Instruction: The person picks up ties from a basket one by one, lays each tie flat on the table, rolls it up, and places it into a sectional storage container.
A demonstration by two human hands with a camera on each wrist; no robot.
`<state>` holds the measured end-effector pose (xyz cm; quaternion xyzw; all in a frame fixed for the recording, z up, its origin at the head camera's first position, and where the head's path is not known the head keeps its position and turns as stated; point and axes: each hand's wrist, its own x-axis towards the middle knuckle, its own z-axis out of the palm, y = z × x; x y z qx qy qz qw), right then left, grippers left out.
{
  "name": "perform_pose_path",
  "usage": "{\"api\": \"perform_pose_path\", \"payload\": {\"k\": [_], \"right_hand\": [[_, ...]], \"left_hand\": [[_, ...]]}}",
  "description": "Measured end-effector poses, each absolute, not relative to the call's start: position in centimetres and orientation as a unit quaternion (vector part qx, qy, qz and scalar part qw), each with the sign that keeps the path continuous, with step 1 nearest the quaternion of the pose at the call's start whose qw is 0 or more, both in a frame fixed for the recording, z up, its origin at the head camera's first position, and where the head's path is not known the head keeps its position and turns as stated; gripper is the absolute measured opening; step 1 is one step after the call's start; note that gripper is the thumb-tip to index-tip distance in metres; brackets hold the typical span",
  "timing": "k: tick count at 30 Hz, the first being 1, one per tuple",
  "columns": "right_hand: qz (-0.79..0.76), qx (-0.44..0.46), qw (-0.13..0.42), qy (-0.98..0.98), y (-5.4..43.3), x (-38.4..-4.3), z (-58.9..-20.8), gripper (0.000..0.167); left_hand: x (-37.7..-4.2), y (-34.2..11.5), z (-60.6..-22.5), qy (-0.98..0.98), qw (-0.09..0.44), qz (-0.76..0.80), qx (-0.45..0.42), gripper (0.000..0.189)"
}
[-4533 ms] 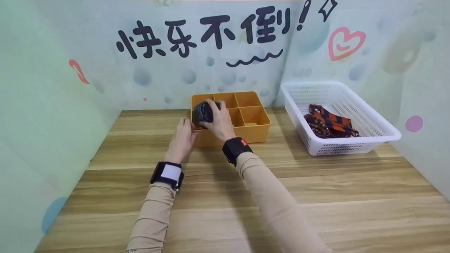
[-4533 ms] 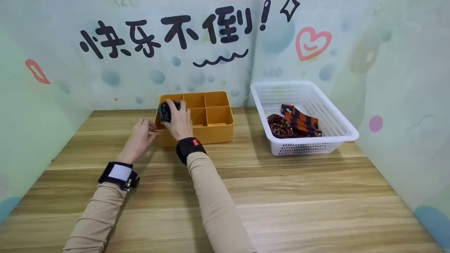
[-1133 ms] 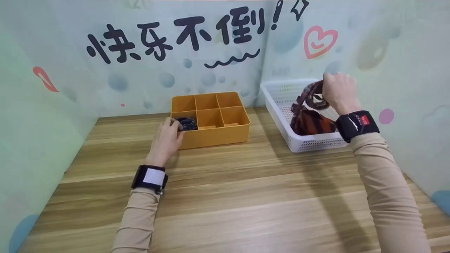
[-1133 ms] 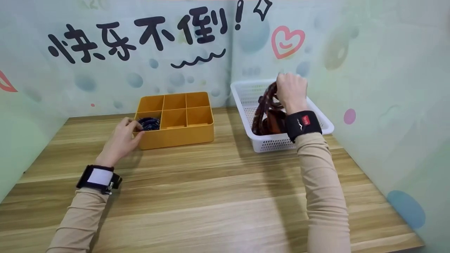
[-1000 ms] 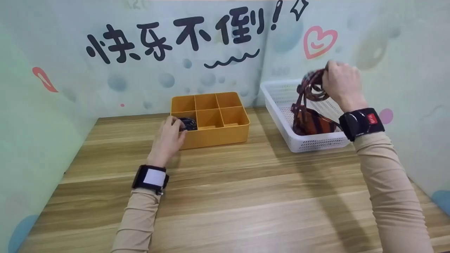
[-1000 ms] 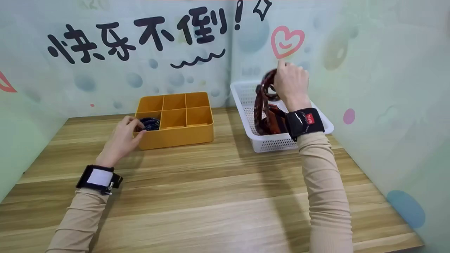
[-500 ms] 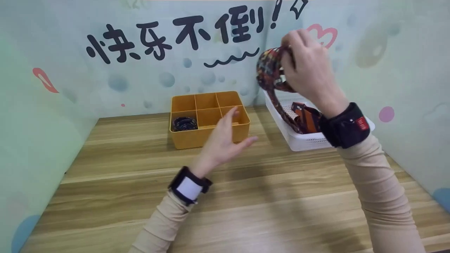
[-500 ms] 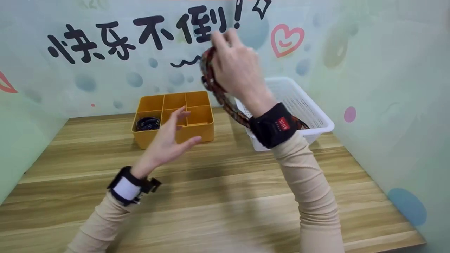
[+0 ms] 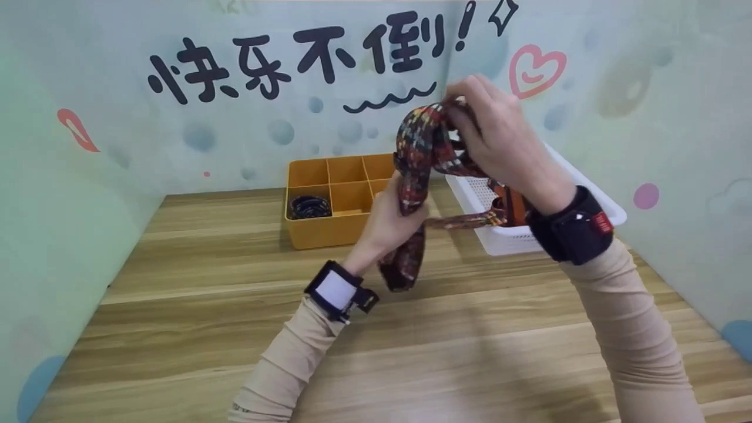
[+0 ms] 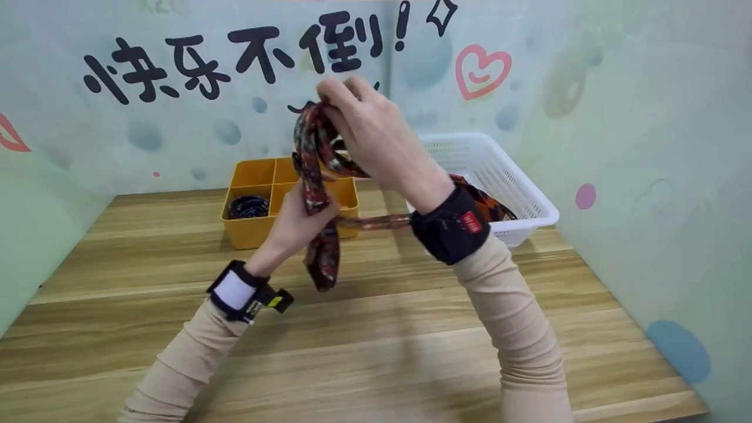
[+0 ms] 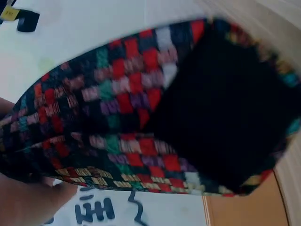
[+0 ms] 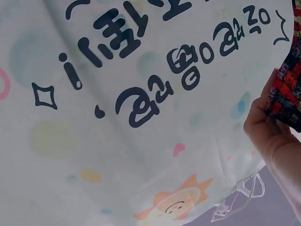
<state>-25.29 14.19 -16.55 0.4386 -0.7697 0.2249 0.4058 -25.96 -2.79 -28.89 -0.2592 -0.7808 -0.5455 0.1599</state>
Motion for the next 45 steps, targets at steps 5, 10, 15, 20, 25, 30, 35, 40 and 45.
{"api": "perform_pose_path", "payload": {"k": [5,10,15,20,25,30,35,40,45], "right_hand": [[0.173,0.460,0.338,-0.803,17.6,-25.6,-17.1,0.021],[0.056,0.461,0.293,-0.836,20.4,-25.5,-19.2,0.055],[-0.032,0.415,0.319,-0.851,22.2,-25.6,-21.6,0.048],[-0.003,0.391,0.227,-0.892,24.1,-26.0,-24.2,0.050],[0.103,0.398,0.087,-0.907,26.8,-26.8,-26.9,0.051],[0.172,0.371,0.020,-0.912,29.7,-27.7,-29.5,0.044],[0.185,0.313,0.004,-0.931,31.5,-27.7,-30.5,0.044],[0.152,0.300,0.010,-0.942,31.9,-27.1,-31.2,0.046],[0.156,0.298,0.036,-0.941,32.1,-26.7,-33.6,0.046]], "left_hand": [[-26.1,-6.7,-28.4,-0.811,0.176,-0.494,-0.258,0.028],[-25.8,-10.6,-27.1,-0.843,0.183,-0.407,-0.301,0.029],[-25.2,-13.6,-26.7,-0.883,0.104,-0.314,-0.333,0.036],[-24.6,-16.4,-28.0,-0.915,-0.036,-0.252,-0.314,0.035],[-24.8,-18.6,-29.9,-0.919,-0.149,-0.221,-0.290,0.038],[-25.3,-21.3,-31.5,-0.907,-0.228,-0.239,-0.261,0.026],[-25.3,-23.6,-33.0,-0.910,-0.245,-0.250,-0.221,0.028],[-25.3,-24.7,-34.1,-0.911,-0.245,-0.261,-0.204,0.025],[-25.2,-25.5,-34.4,-0.917,-0.245,-0.257,-0.184,0.023]]}}
